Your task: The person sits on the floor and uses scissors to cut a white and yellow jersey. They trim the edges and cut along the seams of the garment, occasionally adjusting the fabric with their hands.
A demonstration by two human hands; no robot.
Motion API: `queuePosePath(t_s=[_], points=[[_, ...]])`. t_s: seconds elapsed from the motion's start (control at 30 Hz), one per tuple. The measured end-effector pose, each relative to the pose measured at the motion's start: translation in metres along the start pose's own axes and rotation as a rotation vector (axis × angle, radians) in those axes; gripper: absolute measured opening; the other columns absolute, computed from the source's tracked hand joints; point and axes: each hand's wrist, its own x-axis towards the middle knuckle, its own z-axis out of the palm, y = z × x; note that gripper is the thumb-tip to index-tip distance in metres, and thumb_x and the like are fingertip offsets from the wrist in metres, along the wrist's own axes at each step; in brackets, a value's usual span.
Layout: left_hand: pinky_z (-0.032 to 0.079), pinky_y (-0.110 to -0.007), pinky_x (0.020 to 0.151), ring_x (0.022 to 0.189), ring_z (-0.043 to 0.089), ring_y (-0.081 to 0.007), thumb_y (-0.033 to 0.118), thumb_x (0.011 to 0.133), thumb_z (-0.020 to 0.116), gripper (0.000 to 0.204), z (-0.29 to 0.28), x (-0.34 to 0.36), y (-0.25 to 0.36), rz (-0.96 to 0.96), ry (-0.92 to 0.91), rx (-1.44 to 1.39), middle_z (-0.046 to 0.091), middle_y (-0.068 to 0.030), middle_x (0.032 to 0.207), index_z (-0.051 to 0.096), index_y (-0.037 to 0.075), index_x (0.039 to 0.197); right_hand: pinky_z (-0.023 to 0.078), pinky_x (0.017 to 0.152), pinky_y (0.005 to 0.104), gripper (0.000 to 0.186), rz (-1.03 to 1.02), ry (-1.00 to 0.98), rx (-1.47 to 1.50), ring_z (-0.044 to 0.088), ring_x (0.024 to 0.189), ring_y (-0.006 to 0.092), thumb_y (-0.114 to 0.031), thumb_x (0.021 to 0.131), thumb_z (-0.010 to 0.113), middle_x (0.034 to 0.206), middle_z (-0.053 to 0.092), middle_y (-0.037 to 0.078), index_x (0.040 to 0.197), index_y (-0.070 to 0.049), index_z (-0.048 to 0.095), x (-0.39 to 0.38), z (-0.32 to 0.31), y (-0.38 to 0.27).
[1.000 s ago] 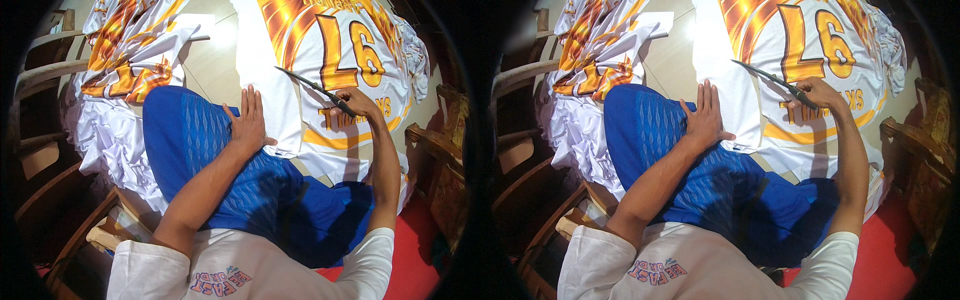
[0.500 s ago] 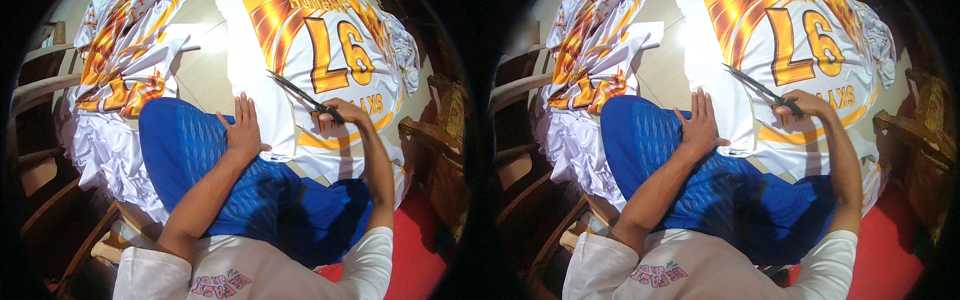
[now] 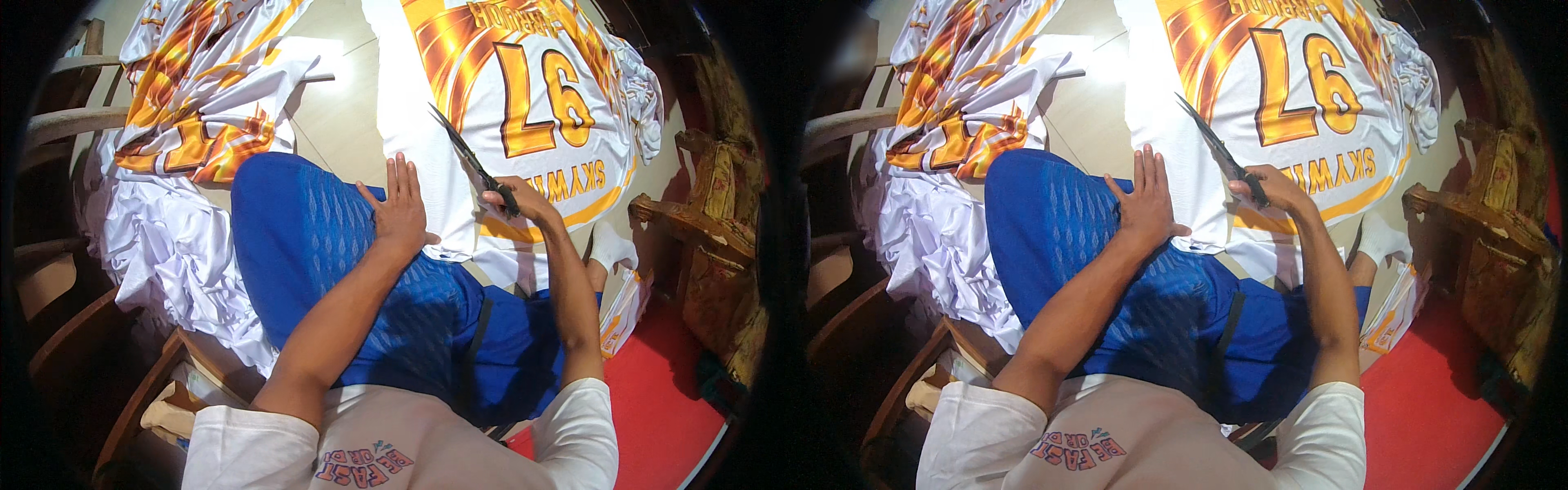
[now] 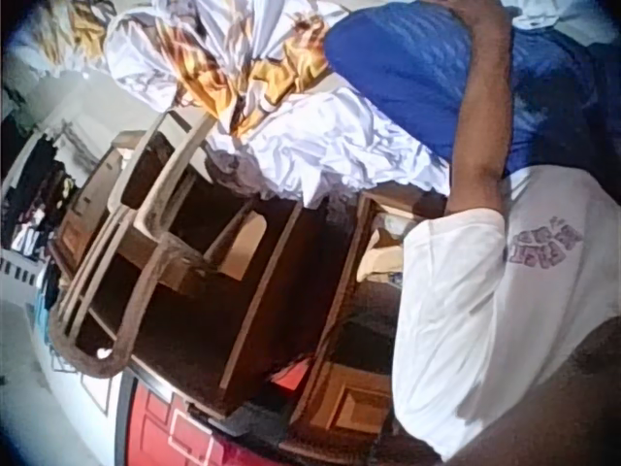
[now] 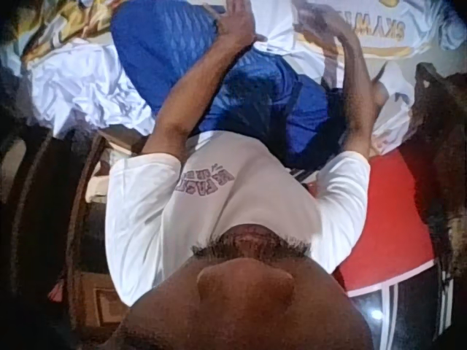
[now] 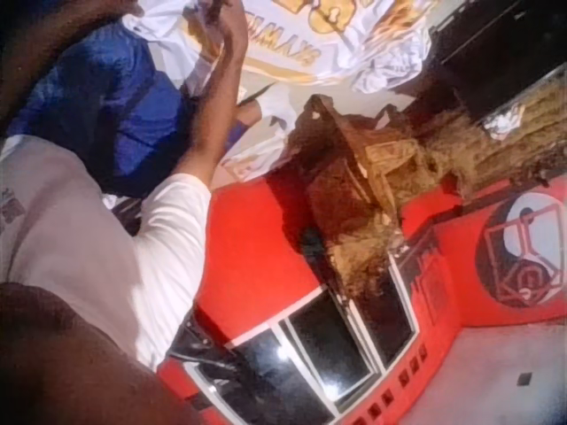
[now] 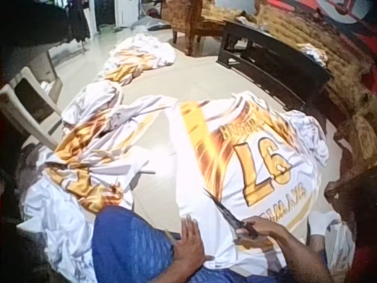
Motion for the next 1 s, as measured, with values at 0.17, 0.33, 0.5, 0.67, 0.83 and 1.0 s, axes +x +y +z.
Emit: queuePosePath(t_s=[0.17, 0.33, 0.5, 0.67, 0.83, 1.0], points=[[0.01, -0.089, 0.11, 0.163, 0.0, -0.0371, 0.067, 0.057, 0.092, 0.15, -0.003, -0.001, 0.002, 0.005, -0.01, 0.004, 0.004, -0.0242, 0.174, 0.015, -0.005, 0.164, 0.038, 0.055, 0.0272, 0.048, -0.009, 0.145, 0.025, 0.051, 0.063, 0.0086, -0.055, 0.089, 0.08, 0.071, 0.055, -0.005, 0.083, -0.009, 0.068, 0.0, 0.038, 0.011], [0.009, -0.089, 0.11, 0.163, -0.001, -0.0371, 0.066, 0.058, 0.092, 0.149, 0.001, -0.001, -0.001, 0.006, 0.016, -0.006, 0.003, -0.0229, 0.175, 0.015, -0.004, 0.165, 0.04, 0.057, 0.027, 0.049, 0.056, 0.235, 0.237, 0.053, 0.064, 0.0101, -0.055, 0.088, 0.08, 0.07, 0.058, -0.002, 0.082, -0.008, 0.067, -0.002, 0.084, -0.01], [0.008, -0.089, 0.11, 0.163, -0.003, -0.0373, 0.065, 0.058, 0.092, 0.148, 0.002, 0.0, -0.001, 0.011, 0.009, -0.01, 0.002, -0.0226, 0.175, 0.015, -0.003, 0.165, 0.041, 0.058, 0.0271, 0.048, 0.035, 0.308, 0.329, 0.055, 0.064, 0.0108, -0.054, 0.09, 0.079, 0.071, 0.06, -0.001, 0.082, -0.007, 0.068, 0.002, 0.105, -0.009], [0.007, -0.09, 0.109, 0.163, -0.003, -0.0374, 0.065, 0.057, 0.092, 0.149, 0.007, 0.002, -0.001, 0.015, 0.024, -0.004, 0.002, -0.0229, 0.175, 0.016, -0.003, 0.165, 0.041, 0.058, 0.027, 0.047, 0.02, 0.312, 0.374, 0.055, 0.064, 0.0104, -0.051, 0.092, 0.078, 0.071, 0.06, 0.0, 0.082, -0.006, 0.068, 0.001, 0.109, -0.011], [0.007, -0.09, 0.109, 0.162, -0.002, -0.0379, 0.064, 0.057, 0.093, 0.148, 0.007, 0.001, -0.003, 0.017, 0.022, -0.011, 0.002, -0.0237, 0.174, 0.017, -0.003, 0.165, 0.04, 0.055, 0.0273, 0.046, 0.05, 0.356, 0.32, 0.054, 0.062, 0.0099, -0.05, 0.092, 0.079, 0.07, 0.06, -0.001, 0.081, -0.006, 0.068, -0.003, 0.11, -0.025], [0.008, -0.09, 0.109, 0.162, -0.002, -0.038, 0.064, 0.057, 0.093, 0.148, 0.005, 0.001, -0.003, 0.019, 0.016, -0.017, 0.002, -0.0246, 0.174, 0.017, -0.004, 0.165, 0.038, 0.052, 0.0278, 0.047, 0.023, 0.41, 0.305, 0.053, 0.059, 0.0096, -0.05, 0.089, 0.082, 0.066, 0.059, -0.001, 0.076, -0.006, 0.068, -0.001, 0.109, -0.021]])
